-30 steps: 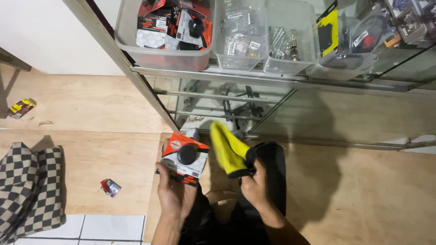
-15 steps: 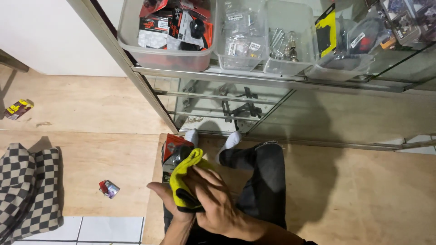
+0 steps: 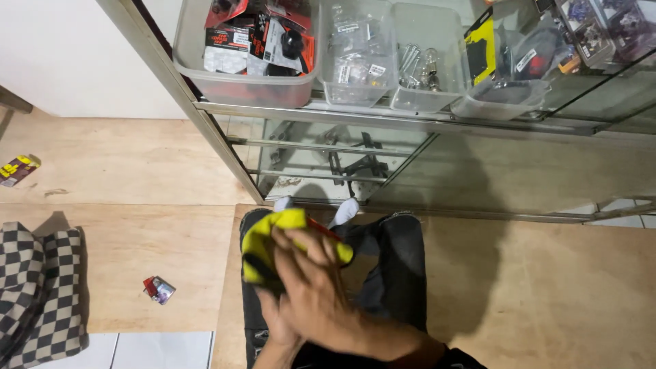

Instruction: Cleaning a glass display case and its contents using a yellow cloth.

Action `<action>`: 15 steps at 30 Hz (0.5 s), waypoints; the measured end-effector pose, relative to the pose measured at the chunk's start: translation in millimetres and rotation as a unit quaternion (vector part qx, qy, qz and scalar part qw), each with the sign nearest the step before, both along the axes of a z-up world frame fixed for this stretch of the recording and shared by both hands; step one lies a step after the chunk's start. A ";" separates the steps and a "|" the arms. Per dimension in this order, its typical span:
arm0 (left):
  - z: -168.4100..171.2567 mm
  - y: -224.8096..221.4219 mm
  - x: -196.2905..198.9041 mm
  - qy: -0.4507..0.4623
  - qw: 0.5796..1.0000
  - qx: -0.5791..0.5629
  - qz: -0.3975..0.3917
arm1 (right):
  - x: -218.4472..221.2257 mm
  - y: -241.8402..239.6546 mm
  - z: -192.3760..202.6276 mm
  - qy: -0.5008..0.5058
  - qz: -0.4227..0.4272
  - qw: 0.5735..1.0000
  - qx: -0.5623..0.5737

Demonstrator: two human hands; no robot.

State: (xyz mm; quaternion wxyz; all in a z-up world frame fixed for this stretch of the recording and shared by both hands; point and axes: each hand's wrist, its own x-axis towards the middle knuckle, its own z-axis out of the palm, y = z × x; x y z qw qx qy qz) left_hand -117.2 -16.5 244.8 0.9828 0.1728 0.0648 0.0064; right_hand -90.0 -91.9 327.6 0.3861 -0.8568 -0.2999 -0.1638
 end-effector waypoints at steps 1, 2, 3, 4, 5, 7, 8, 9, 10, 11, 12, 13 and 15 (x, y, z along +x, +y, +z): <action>14.3 0.8 1.6 0.011 1.000 0.005 -0.015 | 7.8 2.5 -8.0 0.005 -0.030 1.000 -0.010; 3.1 4.3 -0.2 0.010 1.000 0.005 -0.015 | 16.6 -8.4 -15.9 0.004 -0.030 1.000 -0.010; -8.1 8.2 -2.0 0.086 0.995 0.039 -0.013 | 25.3 -18.9 -23.8 0.060 -0.038 0.997 -0.021; -18.8 10.6 -2.6 0.161 0.984 0.070 -0.009 | 35.6 -30.2 -30.6 0.116 -0.044 0.992 -0.034; -21.9 16.9 -1.1 0.160 0.985 0.068 -0.007 | 40.4 -39.6 -33.9 0.114 -0.041 0.992 -0.036; -30.1 30.4 -1.9 0.151 0.985 0.084 -0.018 | 45.9 -58.4 -43.1 0.197 -0.008 0.976 0.091; -18.5 31.7 2.6 0.151 0.985 0.082 -0.018 | 39.5 -58.9 -46.4 0.197 -0.008 0.976 0.090; -7.0 32.9 7.4 0.160 0.984 0.080 -0.019 | 33.4 -59.7 -49.8 0.184 0.018 0.976 0.112; 4.2 34.0 11.5 0.171 0.982 0.079 -0.021 | 26.7 -60.8 -53.6 0.172 0.045 0.975 0.135; -3.7 33.7 11.6 0.172 0.982 0.077 -0.021 | 13.0 -56.8 -62.8 0.173 0.045 0.975 0.134; -11.1 34.7 11.1 0.186 0.978 0.090 -0.011 | -1.0 -51.6 -71.9 0.088 0.025 0.993 0.079; -18.5 35.2 10.6 0.200 0.974 0.102 -0.002 | -15.1 -46.9 -80.9 0.002 0.006 1.000 0.024; -15.8 32.4 13.4 0.205 0.972 0.115 -0.001 | -21.4 -45.8 -78.9 0.009 0.040 0.998 0.039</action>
